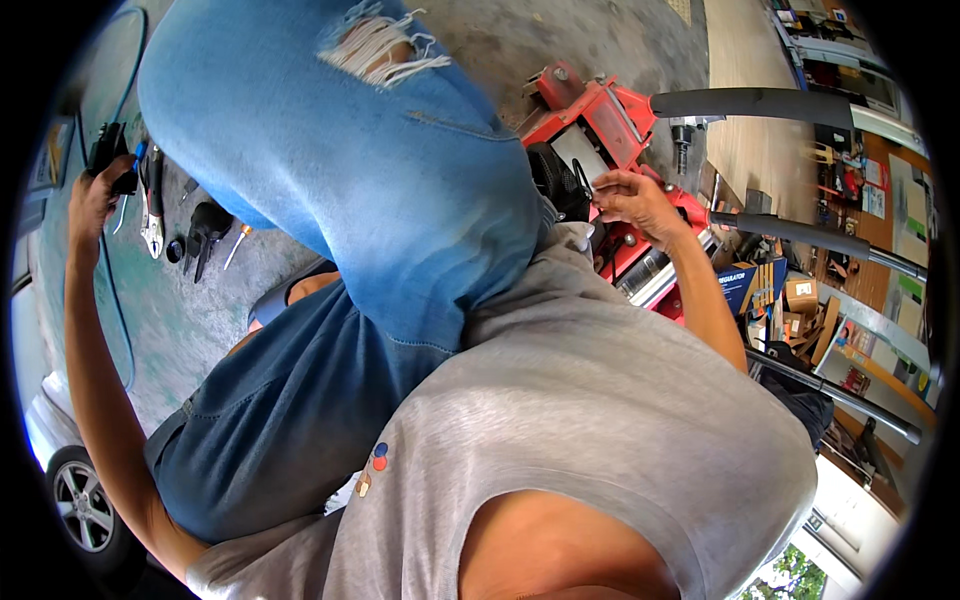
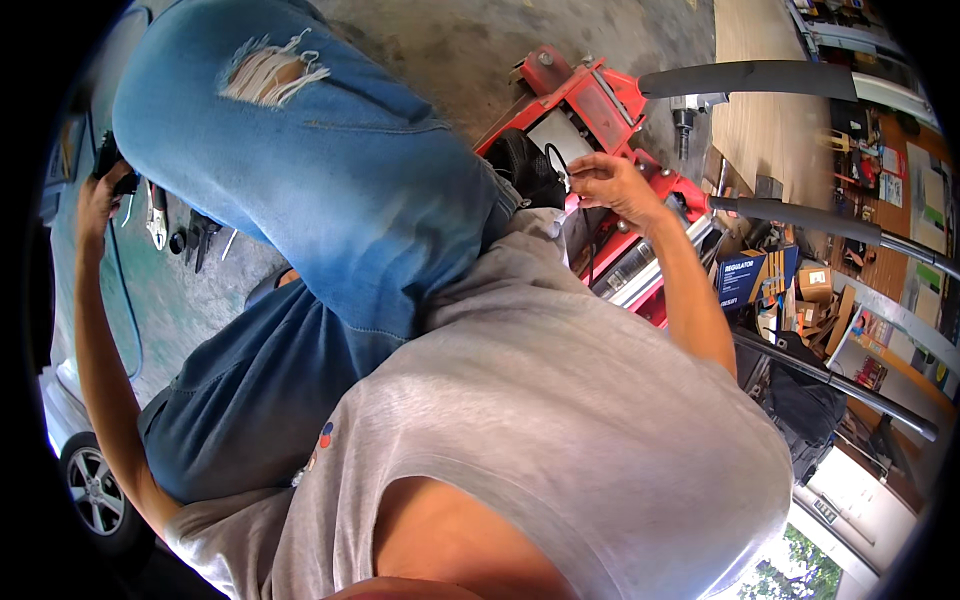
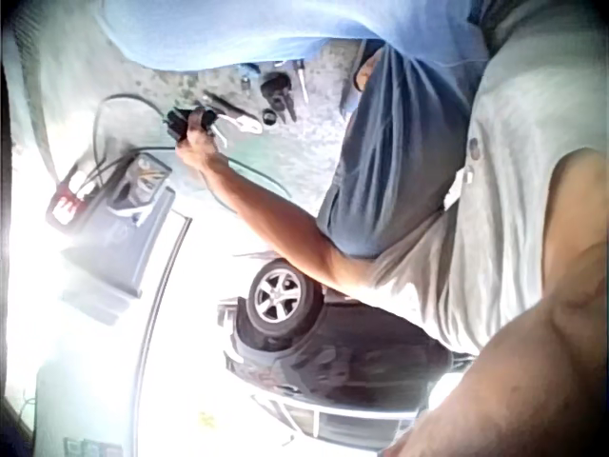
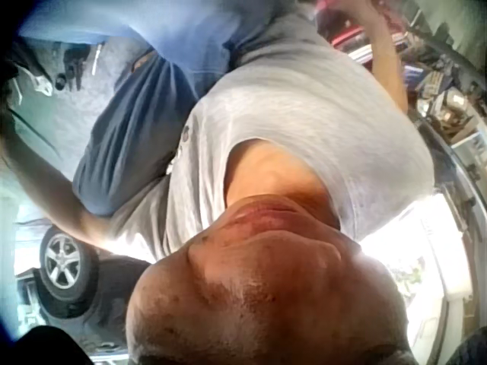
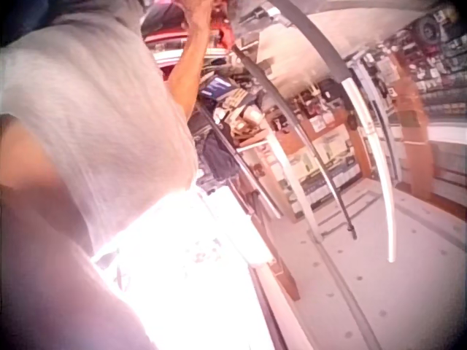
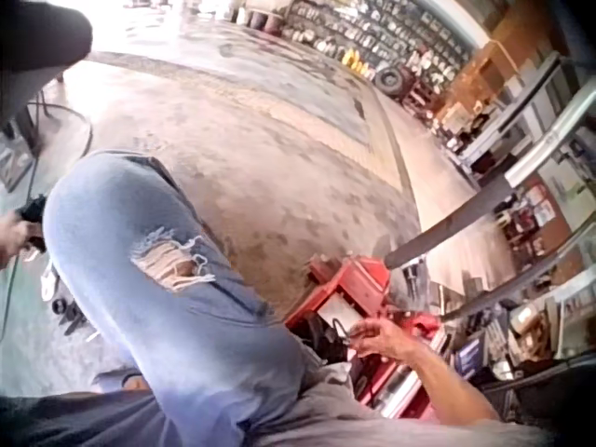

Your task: The person disassembles a small black mechanical component by hand while sitting on the floor, inspecting the inner elements and separating pieces one at a time.

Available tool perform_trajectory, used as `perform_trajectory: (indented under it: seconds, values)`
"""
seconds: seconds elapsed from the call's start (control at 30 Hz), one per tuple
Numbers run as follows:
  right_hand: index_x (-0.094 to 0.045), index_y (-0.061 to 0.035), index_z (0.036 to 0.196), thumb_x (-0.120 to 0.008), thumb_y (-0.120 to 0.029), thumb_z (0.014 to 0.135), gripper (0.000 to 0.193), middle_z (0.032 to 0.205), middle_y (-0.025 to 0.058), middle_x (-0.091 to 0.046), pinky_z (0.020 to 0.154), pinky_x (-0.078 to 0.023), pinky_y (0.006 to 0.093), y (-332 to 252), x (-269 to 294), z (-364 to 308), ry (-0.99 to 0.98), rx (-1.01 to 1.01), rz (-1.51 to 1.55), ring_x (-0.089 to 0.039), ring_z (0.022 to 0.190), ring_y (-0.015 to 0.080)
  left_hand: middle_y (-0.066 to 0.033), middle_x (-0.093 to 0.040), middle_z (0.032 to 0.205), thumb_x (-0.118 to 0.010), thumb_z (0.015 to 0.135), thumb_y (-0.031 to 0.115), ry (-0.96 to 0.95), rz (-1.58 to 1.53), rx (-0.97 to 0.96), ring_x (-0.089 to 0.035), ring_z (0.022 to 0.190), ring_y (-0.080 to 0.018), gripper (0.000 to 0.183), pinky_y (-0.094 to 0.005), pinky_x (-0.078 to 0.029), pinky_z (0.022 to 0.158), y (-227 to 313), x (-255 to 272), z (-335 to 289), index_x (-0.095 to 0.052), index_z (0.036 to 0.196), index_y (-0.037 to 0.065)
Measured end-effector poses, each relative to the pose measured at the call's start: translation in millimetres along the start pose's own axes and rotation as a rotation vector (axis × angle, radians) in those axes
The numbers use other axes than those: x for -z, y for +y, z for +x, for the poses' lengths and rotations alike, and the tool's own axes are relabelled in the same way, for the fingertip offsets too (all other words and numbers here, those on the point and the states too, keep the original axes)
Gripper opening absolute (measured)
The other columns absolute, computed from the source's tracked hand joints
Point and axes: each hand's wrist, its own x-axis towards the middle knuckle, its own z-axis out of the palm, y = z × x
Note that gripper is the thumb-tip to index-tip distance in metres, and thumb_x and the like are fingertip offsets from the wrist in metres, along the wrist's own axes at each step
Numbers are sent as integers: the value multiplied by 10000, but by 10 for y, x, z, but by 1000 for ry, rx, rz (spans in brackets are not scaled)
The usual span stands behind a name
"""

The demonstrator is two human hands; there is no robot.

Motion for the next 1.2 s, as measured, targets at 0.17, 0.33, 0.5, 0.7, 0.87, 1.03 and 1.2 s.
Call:
perform_trajectory:
  seconds: [0.17,0.33,0.5,0.7,0.87,1.03,1.2]
  values:
    - [-597,-1,1271,-728,-93,853,448,1153,77,-670,955,-502,309,103,5,79,-25,121,27,-626,1068,157,-35,-575,735,-675,783,501,-36,69,-113,-528,696,-148,515,-303,-407,655,212,-68,-39,-670,873,-6]
    - [-552,-16,1322,-788,-49,785,588,1196,47,-614,989,-473,306,150,-2,139,-90,148,-186,-579,1119,149,-34,-583,738,-673,784,486,-71,42,-121,-516,687,-153,505,-309,-404,654,289,-120,-185,-667,890,-8]
    - [-563,12,1297,-713,19,778,541,1153,69,-625,972,-496,322,82,-85,205,-90,245,-281,-598,1080,178,-62,-609,718,-656,791,463,-38,147,-53,-562,701,-168,488,-319,-424,669,173,-29,-309,-690,860,-19]
    - [-545,-3,1291,-696,114,751,573,1077,35,-647,904,-497,257,-8,-78,272,-39,184,-544,-615,999,112,-43,-628,801,-661,777,483,-1,135,-69,-568,740,-176,524,-321,-427,682,-209,67,-156,-688,983,2]
    - [-554,2,1165,-707,126,683,521,947,7,-593,823,-497,251,-47,-8,358,-91,203,-554,-578,887,95,-73,-626,782,-672,770,457,4,137,-47,-576,740,-184,505,-311,-434,703,-159,35,-197,-691,943,-17]
    - [-556,-28,1034,-708,145,631,465,828,-25,-538,693,-457,232,-79,23,297,-104,153,-560,-511,754,67,-81,-631,756,-683,774,441,-19,92,-100,-581,724,-188,481,-315,-444,709,-102,-68,-203,-701,908,-21]
    - [-546,-40,952,-710,141,636,399,777,-39,-525,632,-434,215,-323,76,4,-105,41,-358,-479,685,33,-78,-654,743,-677,781,438,-101,162,-76,-599,716,-172,466,-309,-452,703,-298,-133,-121,-713,893,-13]
